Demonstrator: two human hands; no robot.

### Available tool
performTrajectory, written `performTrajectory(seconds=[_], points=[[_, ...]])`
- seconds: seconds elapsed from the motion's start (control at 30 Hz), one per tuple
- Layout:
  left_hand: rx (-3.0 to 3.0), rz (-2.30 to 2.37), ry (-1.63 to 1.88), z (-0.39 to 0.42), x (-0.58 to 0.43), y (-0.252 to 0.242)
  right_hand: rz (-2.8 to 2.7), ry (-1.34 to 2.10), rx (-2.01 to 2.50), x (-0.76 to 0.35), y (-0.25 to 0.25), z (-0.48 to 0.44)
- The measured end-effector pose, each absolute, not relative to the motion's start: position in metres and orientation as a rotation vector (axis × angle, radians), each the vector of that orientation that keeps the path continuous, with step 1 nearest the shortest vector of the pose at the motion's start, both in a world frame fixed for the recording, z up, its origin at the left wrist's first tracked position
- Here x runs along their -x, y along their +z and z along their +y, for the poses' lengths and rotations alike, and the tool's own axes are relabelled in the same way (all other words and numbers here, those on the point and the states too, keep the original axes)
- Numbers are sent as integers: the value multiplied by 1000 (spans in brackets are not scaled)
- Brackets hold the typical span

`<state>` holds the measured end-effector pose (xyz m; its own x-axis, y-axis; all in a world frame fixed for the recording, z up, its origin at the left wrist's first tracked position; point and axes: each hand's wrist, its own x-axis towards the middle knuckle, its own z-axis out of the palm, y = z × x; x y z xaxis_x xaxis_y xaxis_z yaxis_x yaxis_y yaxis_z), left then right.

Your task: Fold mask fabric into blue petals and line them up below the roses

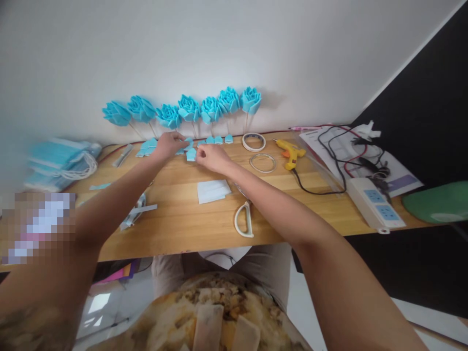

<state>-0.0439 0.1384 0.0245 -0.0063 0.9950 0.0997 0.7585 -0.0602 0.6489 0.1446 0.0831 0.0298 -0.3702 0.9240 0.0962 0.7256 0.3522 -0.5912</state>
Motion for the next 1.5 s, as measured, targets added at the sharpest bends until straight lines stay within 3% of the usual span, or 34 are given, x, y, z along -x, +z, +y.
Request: performTrajectory(seconds=[0.2,0.33,1.3,1.5], points=[[-1135,1061,1088,59,43,47,-1722,1131,1048,-168,48,11],[-960,958,1058,24,32,58,-1636,1340,991,-171,50,-18],[-1191,1069,1082,17,17,48,-1984,751,1311,-169,52,-13],[-1200,1090,1054,21,23,46,-1923,849,1267,-166,49,0]])
